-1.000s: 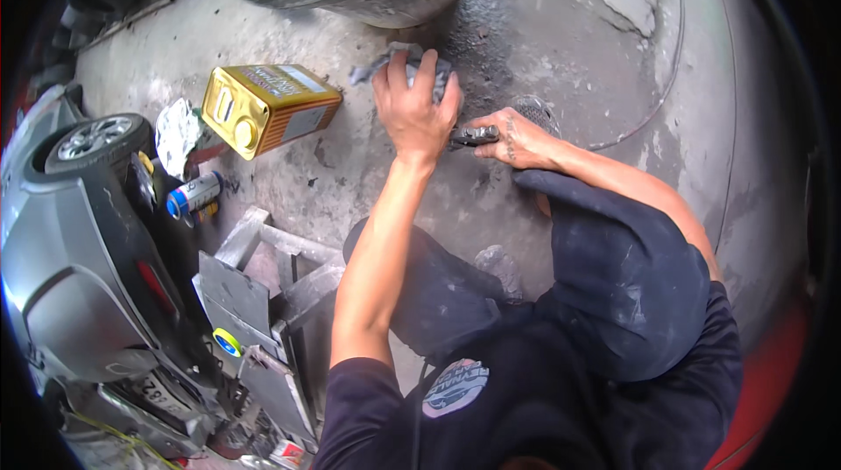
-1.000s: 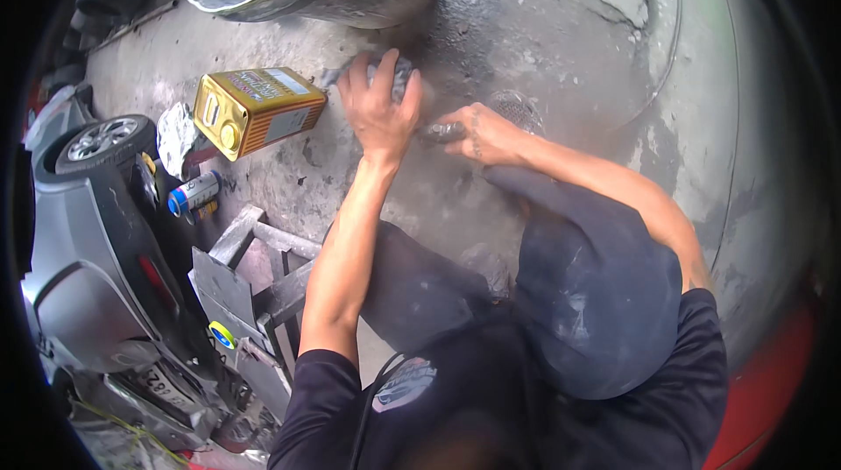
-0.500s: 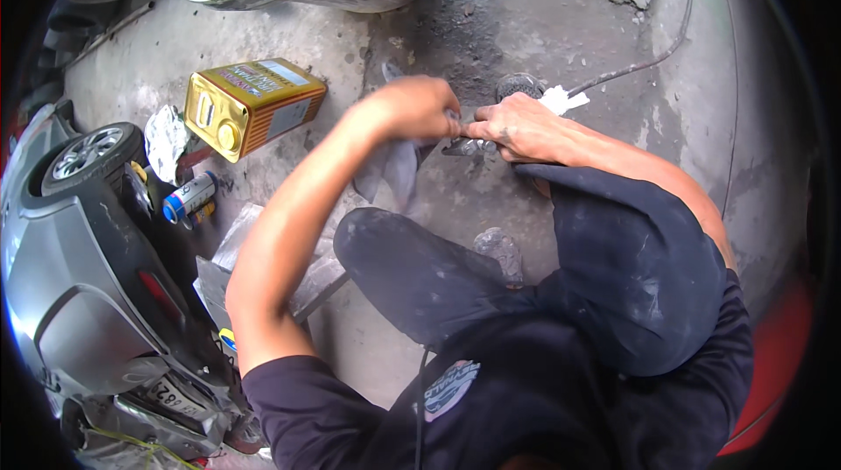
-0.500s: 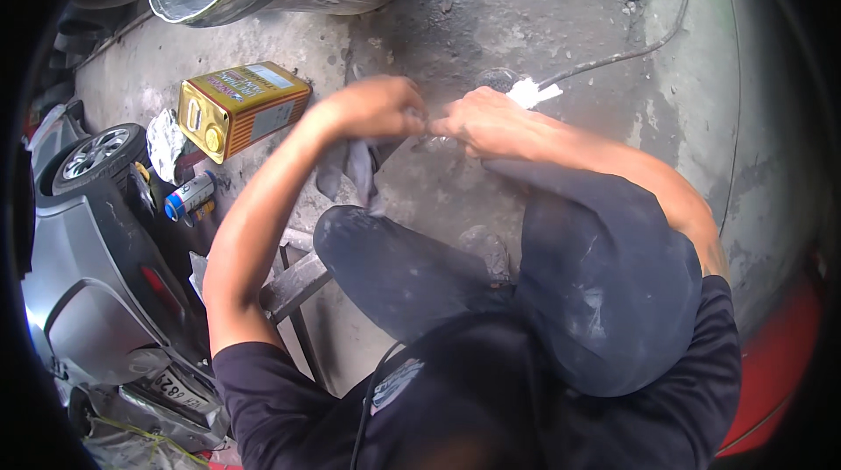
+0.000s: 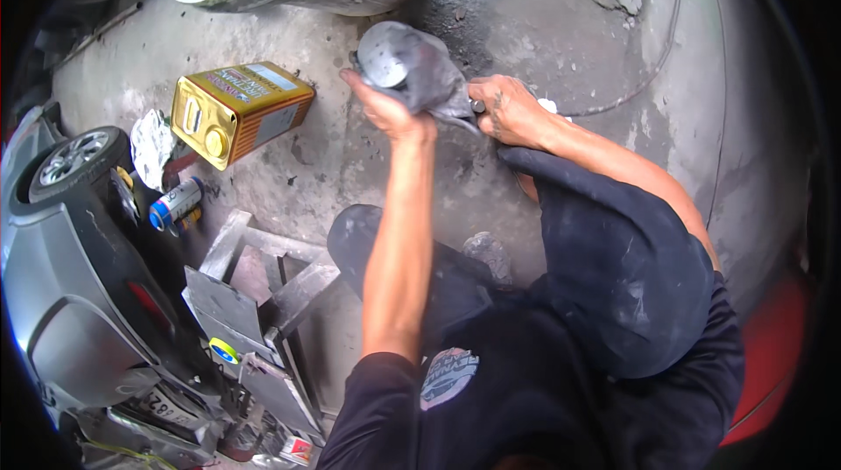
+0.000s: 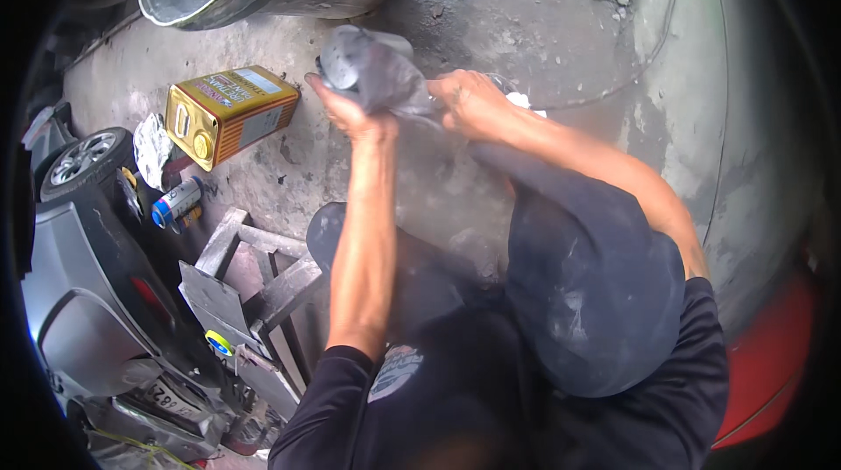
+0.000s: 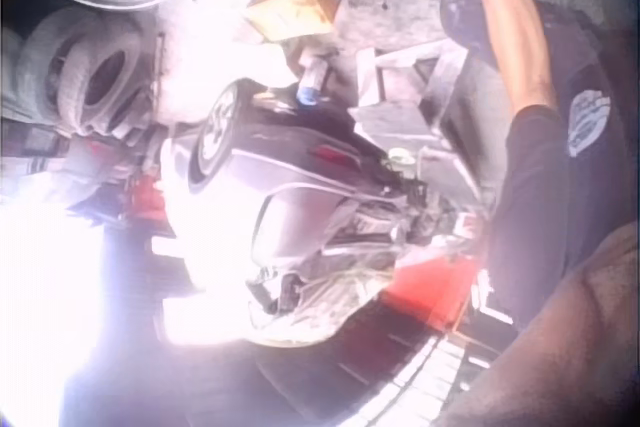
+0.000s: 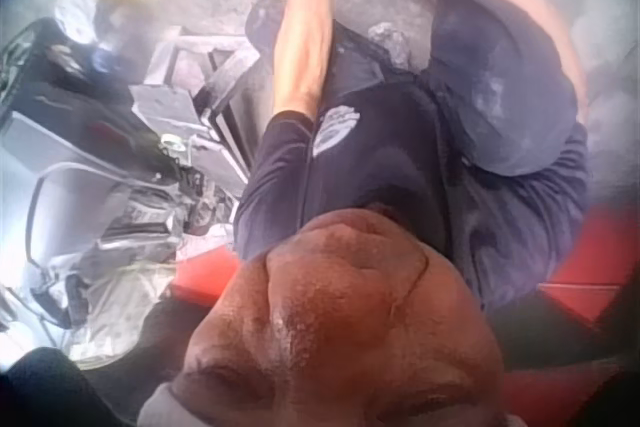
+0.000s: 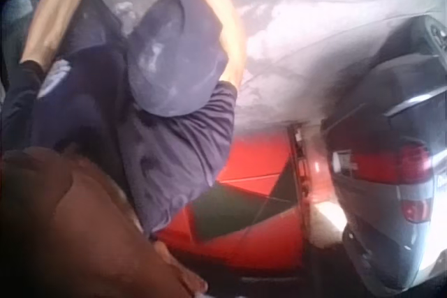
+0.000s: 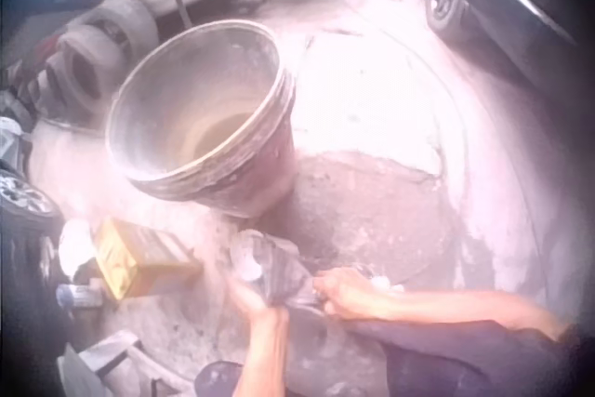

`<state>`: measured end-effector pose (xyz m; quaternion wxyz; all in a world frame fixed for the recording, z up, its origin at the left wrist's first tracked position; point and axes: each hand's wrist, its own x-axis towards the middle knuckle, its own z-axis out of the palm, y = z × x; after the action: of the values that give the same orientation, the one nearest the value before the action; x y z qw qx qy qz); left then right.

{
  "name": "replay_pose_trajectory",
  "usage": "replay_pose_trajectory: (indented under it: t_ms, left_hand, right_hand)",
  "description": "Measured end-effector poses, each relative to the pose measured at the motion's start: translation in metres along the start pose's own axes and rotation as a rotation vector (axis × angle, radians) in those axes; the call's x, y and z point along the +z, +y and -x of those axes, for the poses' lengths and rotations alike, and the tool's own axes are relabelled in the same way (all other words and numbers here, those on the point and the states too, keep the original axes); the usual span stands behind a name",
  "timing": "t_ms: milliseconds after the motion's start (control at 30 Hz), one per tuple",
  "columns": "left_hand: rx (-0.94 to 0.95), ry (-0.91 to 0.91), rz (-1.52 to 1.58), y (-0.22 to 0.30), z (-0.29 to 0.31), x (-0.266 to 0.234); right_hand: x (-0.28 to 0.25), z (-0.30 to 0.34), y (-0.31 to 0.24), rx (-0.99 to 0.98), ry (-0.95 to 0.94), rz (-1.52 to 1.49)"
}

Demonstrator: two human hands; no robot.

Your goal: The person cleans a spray gun by wiping its exterior and interior with a cloth. They pour liquid from a yellow can into the gun's cup, wipe the cup, and reattach it to the gun before moving to another area.

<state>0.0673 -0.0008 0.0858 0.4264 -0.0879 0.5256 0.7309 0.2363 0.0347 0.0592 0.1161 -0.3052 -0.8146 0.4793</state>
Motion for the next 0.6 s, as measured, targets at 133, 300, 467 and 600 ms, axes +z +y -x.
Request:
replay_pose_trajectory:
  t_ms: [133,300,467,600]
  left_hand:
    - [0.669,-0.126,-0.926,-0.05,0.013,-0.035]
    - [0.504,-0.37,-0.709,-0.044,-0.007,-0.024]
    - [0.307,-0.479,-0.479,-0.006,-0.019,-0.024]
    - [0.776,-0.702,-1.132,0.006,-0.054,-0.036]
  right_hand:
    - [0.006,-0.007,-0.008,0.111,-0.084,-0.099]
    - [-0.006,0.003,-0.018,0.102,0.081,-0.237]
    - [-0.023,0.006,-0.042,0.172,0.037,-0.245]
    - [-0.043,0.01,-0.061,0.377,-0.12,-0.473]
